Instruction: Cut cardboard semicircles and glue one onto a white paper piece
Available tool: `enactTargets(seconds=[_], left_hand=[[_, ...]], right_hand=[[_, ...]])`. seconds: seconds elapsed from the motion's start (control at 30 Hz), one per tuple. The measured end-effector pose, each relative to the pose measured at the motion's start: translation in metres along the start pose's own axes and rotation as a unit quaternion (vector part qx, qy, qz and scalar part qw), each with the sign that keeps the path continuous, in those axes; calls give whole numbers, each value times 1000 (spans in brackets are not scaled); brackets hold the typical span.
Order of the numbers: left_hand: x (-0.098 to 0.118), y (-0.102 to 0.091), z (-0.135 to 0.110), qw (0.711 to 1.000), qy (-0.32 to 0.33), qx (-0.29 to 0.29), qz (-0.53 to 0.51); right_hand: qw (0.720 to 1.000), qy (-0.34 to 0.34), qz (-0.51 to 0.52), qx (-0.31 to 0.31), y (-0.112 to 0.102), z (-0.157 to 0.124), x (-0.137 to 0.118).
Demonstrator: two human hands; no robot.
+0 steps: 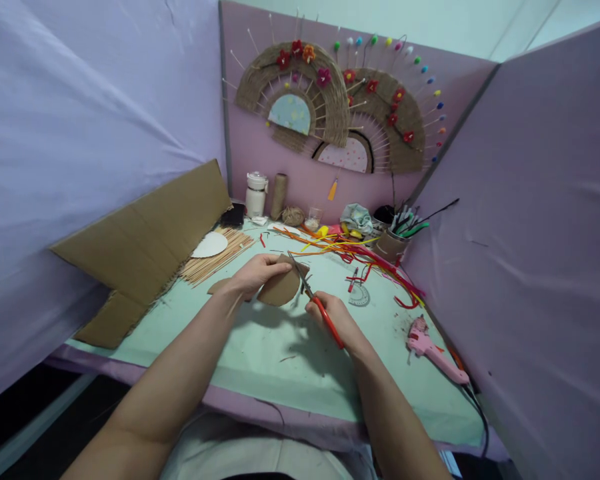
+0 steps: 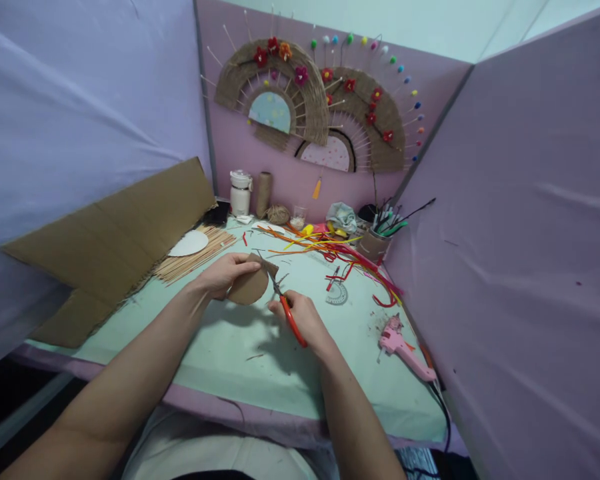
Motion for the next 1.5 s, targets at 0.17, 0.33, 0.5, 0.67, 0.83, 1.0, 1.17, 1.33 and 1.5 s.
enactTargets(seconds=[0.17, 0.33, 0.5, 0.67, 0.83, 1.0, 1.17, 1.33, 1.5], left_hand=[[2, 2, -2, 999, -18, -15, 33], [2, 1, -2, 998, -22, -21, 61], [2, 0, -2, 996, -8, -47, 75], [2, 1, -2, 996, 3, -56, 70], [3, 1, -3, 997, -17, -43, 64], [2, 1, -4, 997, -34, -37, 59], [-1, 0, -2, 999, -25, -8, 45], [2, -1, -2, 999, -6, 9, 35], [4, -1, -5, 998, -11, -20, 61]], right_hand=[[995, -62, 51, -66, 3, -3, 1], [994, -61, 46, -82, 2, -5, -2], [996, -32, 33, -72, 0, -5, -7], [998, -1, 25, -55, 1, -5, -5], [999, 5, 34, -41, 1, -6, -6], [999, 18, 39, -17, 1, -5, -7], [999, 24, 32, 7, -1, -2, -5], [1000, 26, 8, 7, -3, -1, -2], [999, -7, 4, -45, -2, -1, -2]])
Point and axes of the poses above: each hand's wrist, its own z-axis towards the middle knuckle, its own y-axis out of the palm, x = y × z, the point moved 3 cm from there along z, towards the middle knuckle, and after that the axes turned 12 degrees about -x, right-handed, at the moved point
